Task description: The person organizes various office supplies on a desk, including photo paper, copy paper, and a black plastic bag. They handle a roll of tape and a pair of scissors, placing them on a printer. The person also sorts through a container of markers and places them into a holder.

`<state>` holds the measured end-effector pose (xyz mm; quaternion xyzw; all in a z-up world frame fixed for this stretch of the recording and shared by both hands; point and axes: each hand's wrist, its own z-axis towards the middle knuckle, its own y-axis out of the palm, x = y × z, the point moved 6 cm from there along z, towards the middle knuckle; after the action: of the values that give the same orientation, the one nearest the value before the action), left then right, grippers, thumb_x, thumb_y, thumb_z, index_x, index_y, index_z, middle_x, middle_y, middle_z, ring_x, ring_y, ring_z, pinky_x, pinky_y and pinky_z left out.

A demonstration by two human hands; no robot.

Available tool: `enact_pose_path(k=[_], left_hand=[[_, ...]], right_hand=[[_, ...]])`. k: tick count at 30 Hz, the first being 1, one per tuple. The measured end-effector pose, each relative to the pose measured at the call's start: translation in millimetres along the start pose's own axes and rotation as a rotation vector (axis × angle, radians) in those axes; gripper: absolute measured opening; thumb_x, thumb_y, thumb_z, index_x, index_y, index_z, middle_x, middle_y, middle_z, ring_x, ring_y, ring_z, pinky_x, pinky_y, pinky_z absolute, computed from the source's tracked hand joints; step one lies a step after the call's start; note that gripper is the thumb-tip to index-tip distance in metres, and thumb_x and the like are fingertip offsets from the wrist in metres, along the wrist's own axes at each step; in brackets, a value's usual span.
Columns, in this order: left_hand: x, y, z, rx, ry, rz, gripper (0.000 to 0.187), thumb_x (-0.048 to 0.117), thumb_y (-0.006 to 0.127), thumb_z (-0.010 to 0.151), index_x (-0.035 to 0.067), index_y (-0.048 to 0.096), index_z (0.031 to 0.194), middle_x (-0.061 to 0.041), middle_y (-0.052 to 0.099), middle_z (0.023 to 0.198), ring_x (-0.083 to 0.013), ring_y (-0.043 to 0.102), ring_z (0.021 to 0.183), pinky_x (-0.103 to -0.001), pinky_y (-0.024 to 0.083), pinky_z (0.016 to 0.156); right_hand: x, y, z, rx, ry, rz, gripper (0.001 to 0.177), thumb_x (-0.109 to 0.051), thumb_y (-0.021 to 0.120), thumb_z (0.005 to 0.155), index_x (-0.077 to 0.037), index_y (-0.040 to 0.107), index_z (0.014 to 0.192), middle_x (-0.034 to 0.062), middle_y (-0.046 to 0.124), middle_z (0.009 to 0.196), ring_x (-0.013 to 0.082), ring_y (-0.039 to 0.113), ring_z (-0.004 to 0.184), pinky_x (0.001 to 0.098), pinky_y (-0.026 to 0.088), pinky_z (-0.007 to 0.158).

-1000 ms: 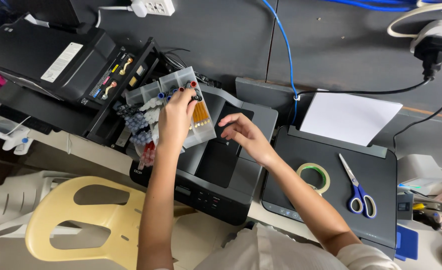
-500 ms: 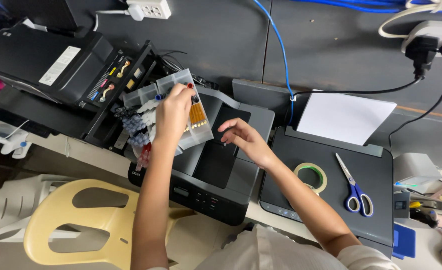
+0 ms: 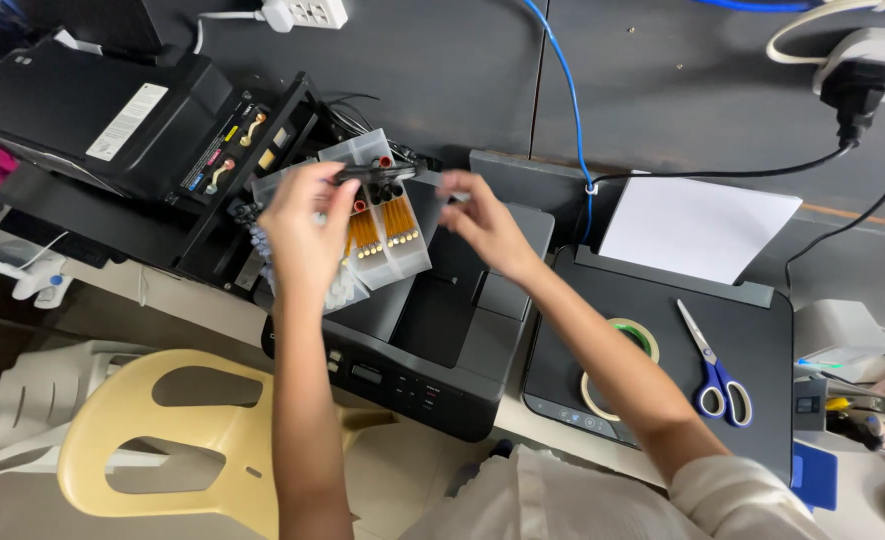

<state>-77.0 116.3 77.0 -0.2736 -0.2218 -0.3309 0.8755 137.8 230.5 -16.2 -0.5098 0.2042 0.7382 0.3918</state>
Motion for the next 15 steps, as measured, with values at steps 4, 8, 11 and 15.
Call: enact_pose_path(k=[4, 8, 11, 15], left_hand=[[-33, 6, -16, 0.062, -0.113, -0.262, 0.018, 0.007, 0.073, 0.101, 0.0, 0.068, 0.116, -0.01, 0.074, 0.103, -0.0165, 0.077, 0.083, -0.029, 0.061, 0.072], [-77, 35, -32, -0.027, -0.251, -0.503, 0.023, 0.007, 0.073, 0.101, -0.002, 0.069, 0.122, -0.012, 0.074, 0.102, -0.0169, 0.072, 0.088, -0.03, 0.06, 0.076], [-60, 38, -32, -0.1, -0.161, -0.275, 0.027, 0.005, 0.072, 0.098, 0.0, 0.068, 0.125, -0.013, 0.074, 0.109, -0.0183, 0.072, 0.088, -0.03, 0.06, 0.075], [-38, 43, -33, -0.187, -0.076, 0.0, 0.027, 0.006, 0.069, 0.097, 0.006, 0.069, 0.125, -0.011, 0.073, 0.117, -0.0218, 0.074, 0.089, -0.031, 0.061, 0.07]], right_hand=[[-32, 5, 24, 0.077, 0.078, 0.032, 0.053, -0.01, 0.06, 0.102, -0.011, 0.035, 0.148, 0.0064, 0.053, 0.135, 0.0133, 0.065, 0.104, 0.029, 0.056, 0.092], [-39, 3, 31, 0.088, -0.015, 0.4, 0.032, -0.008, 0.058, 0.107, -0.004, 0.049, 0.137, 0.0159, 0.065, 0.132, 0.0157, 0.068, 0.099, 0.0297, 0.056, 0.09], [-52, -3, 24, 0.231, -0.173, 0.157, 0.022, -0.003, 0.06, 0.108, -0.002, 0.051, 0.128, 0.0158, 0.071, 0.126, 0.0148, 0.069, 0.097, 0.0289, 0.057, 0.086], [-70, 6, 15, 0.388, -0.28, -0.374, 0.021, -0.002, 0.065, 0.105, -0.001, 0.053, 0.122, 0.0112, 0.074, 0.121, 0.0138, 0.069, 0.09, 0.0284, 0.059, 0.08]])
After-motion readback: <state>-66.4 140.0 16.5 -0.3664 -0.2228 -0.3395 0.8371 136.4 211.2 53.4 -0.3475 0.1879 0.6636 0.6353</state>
